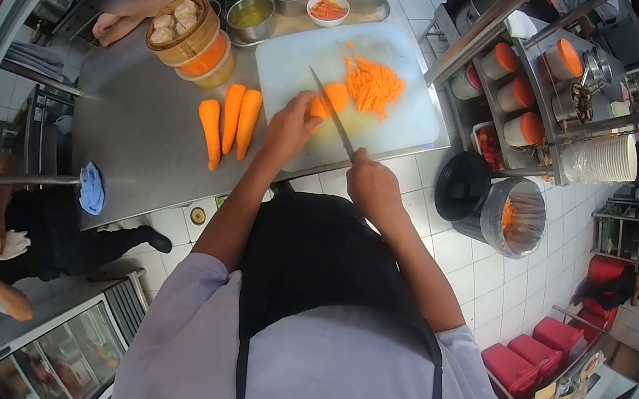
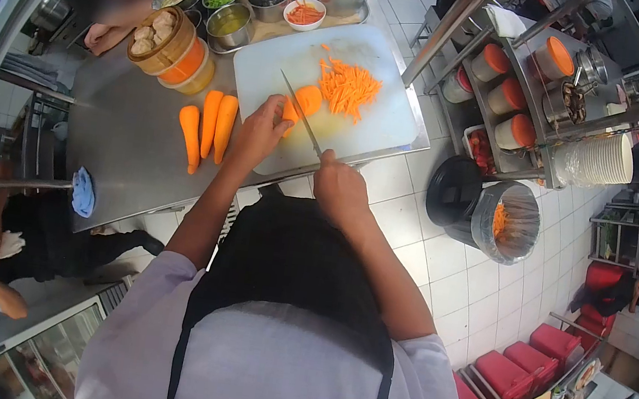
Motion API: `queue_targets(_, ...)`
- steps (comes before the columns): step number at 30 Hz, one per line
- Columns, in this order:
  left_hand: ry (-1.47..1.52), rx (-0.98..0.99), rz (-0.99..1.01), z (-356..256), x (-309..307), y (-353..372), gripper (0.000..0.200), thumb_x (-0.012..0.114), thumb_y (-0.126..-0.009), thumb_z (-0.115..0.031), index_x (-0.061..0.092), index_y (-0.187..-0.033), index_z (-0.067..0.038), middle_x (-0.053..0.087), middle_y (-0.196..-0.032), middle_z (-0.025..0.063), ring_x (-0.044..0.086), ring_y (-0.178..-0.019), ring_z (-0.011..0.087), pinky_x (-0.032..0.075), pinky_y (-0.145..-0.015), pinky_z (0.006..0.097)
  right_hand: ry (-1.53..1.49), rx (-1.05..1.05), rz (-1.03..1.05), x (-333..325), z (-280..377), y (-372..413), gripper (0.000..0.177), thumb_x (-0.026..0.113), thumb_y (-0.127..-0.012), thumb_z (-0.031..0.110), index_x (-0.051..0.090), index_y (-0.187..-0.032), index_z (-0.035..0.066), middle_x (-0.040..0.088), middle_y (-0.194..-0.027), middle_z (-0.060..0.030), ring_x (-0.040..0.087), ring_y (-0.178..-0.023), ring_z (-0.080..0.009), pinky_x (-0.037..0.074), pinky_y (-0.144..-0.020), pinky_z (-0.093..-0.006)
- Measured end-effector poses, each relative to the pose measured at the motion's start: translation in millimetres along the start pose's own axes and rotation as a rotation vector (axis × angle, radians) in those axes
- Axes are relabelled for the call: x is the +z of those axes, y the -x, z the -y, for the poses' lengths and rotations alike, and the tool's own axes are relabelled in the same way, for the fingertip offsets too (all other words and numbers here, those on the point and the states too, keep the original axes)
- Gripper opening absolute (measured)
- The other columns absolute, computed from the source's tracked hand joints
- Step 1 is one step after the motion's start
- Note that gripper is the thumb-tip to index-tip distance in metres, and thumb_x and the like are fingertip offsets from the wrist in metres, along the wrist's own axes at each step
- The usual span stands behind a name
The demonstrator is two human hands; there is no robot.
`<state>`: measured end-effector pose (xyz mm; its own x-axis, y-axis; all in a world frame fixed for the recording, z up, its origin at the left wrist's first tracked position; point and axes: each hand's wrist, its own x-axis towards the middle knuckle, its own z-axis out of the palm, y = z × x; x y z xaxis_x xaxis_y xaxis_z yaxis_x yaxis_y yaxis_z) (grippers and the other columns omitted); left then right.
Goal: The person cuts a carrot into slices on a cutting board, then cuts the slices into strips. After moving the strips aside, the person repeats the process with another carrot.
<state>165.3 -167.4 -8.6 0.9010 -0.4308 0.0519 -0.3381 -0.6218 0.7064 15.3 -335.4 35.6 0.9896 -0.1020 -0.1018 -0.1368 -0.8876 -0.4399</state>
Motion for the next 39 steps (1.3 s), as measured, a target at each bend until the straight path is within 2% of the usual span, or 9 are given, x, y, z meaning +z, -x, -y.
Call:
queue_targets(2, -0.017, 0.032, -0.015, 2, 2, 0, 0.047, 0.073, -0.095, -0.021, 0.052, -0.135, -0.009, 0.072, -0.113, 0.0155, 0.071, -0.096, 0.0373, 0.055, -0.083, 0.0455, -0.004, 0.004, 0.003, 2, -1, 4, 0.012, 0.055, -0.092, 0.007, 0.054, -0.098, -0.004, 0.068, -0.073, -0.0266, 0.070, -0.070, -0.0451, 0.056, -0.065, -0.0550)
queue_targets(10, -0.022, 0.068, -0.037, 7, 5, -1, 0.047, 0.073, -0.094, -0.019, 0.052, -0.135, -0.008, 0.071, -0.112, 0.0159, 0.070, -0.100, 0.0372, 0.055, -0.085, 0.0451, -0.036, -0.021, 0.010, 7, -1, 9, 0.014, 0.055, -0.094, 0.009, 0.052, -0.099, -0.004, 0.067, -0.070, -0.0268, 0.068, -0.069, -0.0472, 0.053, -0.065, -0.0582)
queue_targets(13, -0.017, 0.082, -0.047, 7, 6, 0, 0.046, 0.073, -0.094, -0.018, 0.053, -0.134, -0.008, 0.072, -0.111, 0.0155, 0.071, -0.098, 0.0368, 0.055, -0.084, 0.0448, -0.018, -0.024, 0.021, 0, 5, 10, 0.013, 0.056, -0.090, 0.005, 0.055, -0.099, -0.005, 0.070, -0.077, -0.0259, 0.072, -0.073, -0.0444, 0.058, -0.067, -0.0526)
queue_targets(23, 0.056, 0.060, -0.005, 14, 6, -4, 0.045, 0.074, -0.094, -0.014, 0.054, -0.133, -0.011, 0.071, -0.103, 0.0147, 0.072, -0.082, 0.0312, 0.056, -0.074, 0.0421, 0.119, 0.003, 0.114, 1, 16, -11, 0.009, 0.057, -0.089, 0.001, 0.055, -0.097, -0.004, 0.072, -0.078, -0.0230, 0.075, -0.074, -0.0370, 0.060, -0.063, -0.0451)
queue_targets(26, 0.044, 0.091, -0.028, 15, 7, -5, 0.045, 0.075, -0.093, -0.014, 0.054, -0.133, -0.010, 0.071, -0.102, 0.0150, 0.072, -0.081, 0.0300, 0.056, -0.072, 0.0409, 0.119, -0.008, 0.098, 4, 18, -22, 0.008, 0.056, -0.089, 0.000, 0.055, -0.097, -0.003, 0.072, -0.077, -0.0227, 0.075, -0.074, -0.0364, 0.061, -0.063, -0.0443)
queue_targets(32, 0.157, 0.019, -0.002, 17, 6, -5, 0.048, 0.075, -0.094, -0.014, 0.053, -0.136, -0.009, 0.071, -0.104, 0.0138, 0.071, -0.079, 0.0273, 0.056, -0.071, 0.0401, 0.152, -0.058, 0.095, 17, 15, -40, 0.008, 0.058, -0.089, 0.000, 0.054, -0.096, -0.003, 0.071, -0.075, -0.0211, 0.076, -0.073, -0.0351, 0.061, -0.062, -0.0426)
queue_targets(38, 0.173, -0.014, 0.012, 18, 2, -5, 0.049, 0.075, -0.093, -0.014, 0.053, -0.137, -0.008, 0.071, -0.105, 0.0134, 0.074, -0.081, 0.0278, 0.056, -0.070, 0.0410, 0.227, -0.087, 0.101, 24, 20, -51, 0.010, 0.061, -0.089, 0.000, 0.053, -0.095, -0.001, 0.072, -0.075, -0.0190, 0.076, -0.072, -0.0321, 0.061, -0.060, -0.0394)
queue_targets(39, 0.174, -0.036, 0.009, 17, 1, -4, 0.050, 0.075, -0.091, -0.012, 0.054, -0.136, -0.008, 0.071, -0.107, 0.0145, 0.073, -0.087, 0.0304, 0.056, -0.074, 0.0422, 0.233, -0.100, 0.099, 22, 20, -49, 0.011, 0.061, -0.088, 0.000, 0.053, -0.095, -0.001, 0.072, -0.076, -0.0188, 0.076, -0.072, -0.0322, 0.061, -0.061, -0.0394)
